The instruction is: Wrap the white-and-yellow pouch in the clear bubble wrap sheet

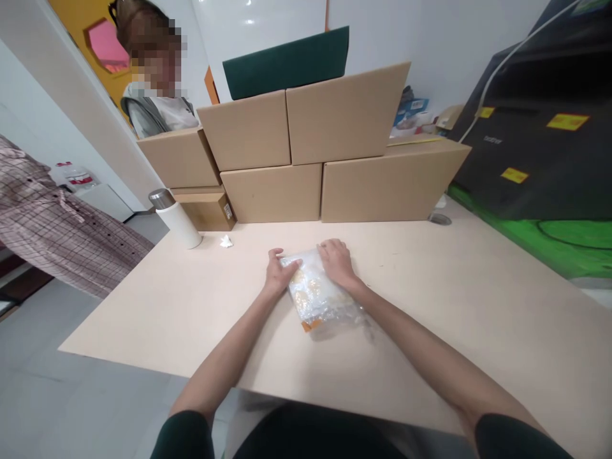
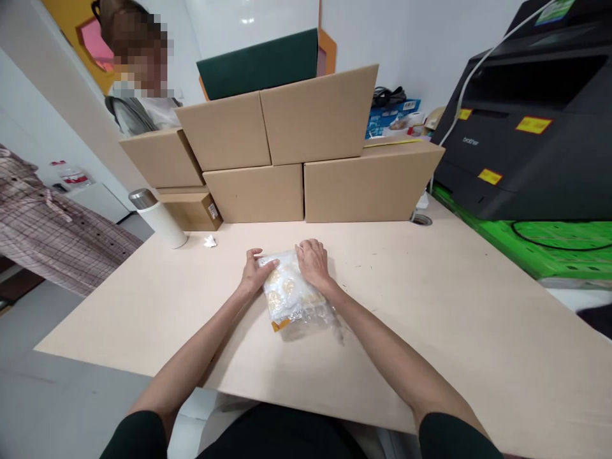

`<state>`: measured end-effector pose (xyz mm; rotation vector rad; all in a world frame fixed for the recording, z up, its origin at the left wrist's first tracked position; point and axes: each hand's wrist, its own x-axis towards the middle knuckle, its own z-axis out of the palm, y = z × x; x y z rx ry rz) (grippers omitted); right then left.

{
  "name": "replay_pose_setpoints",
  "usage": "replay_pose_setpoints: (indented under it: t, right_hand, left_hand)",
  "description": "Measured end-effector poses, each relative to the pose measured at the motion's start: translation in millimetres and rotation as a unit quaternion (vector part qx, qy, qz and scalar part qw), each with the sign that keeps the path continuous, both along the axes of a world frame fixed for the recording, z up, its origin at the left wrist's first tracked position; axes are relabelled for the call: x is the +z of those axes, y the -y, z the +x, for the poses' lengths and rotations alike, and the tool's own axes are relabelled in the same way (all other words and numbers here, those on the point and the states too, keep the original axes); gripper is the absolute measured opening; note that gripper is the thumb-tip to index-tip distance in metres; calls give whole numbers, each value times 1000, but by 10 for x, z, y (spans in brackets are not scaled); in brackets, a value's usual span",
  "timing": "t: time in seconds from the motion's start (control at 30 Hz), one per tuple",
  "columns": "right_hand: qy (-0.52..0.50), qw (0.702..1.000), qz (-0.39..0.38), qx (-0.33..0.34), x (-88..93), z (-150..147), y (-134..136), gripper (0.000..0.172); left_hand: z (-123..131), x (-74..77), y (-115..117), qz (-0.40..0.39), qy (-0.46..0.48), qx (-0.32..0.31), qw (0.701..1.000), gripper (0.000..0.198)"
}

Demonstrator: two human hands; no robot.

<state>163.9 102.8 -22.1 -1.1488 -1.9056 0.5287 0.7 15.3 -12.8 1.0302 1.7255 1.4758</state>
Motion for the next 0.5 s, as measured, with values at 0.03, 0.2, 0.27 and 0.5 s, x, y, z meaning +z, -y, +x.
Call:
replay_pose_setpoints:
  t: [0.03,0.2,0.27,0.5]
  right_hand:
    - [8,1000,17,13,-1,6,33,30]
    - [133,968,140,163,-19,89,209,47]
    - [179,959,147,163,-54,119,267,53]
    - [219,965,112,89,-167,169,399,56]
  left_hand:
    - [0,-5,13,5,-38,9,999,62]
    - [-27,38,73,-8,-190,12,982,28]
    - [1,37,87,-25,-221,-1,975,26]
    - [357,-53,209,-91,-370,-56,923,75]
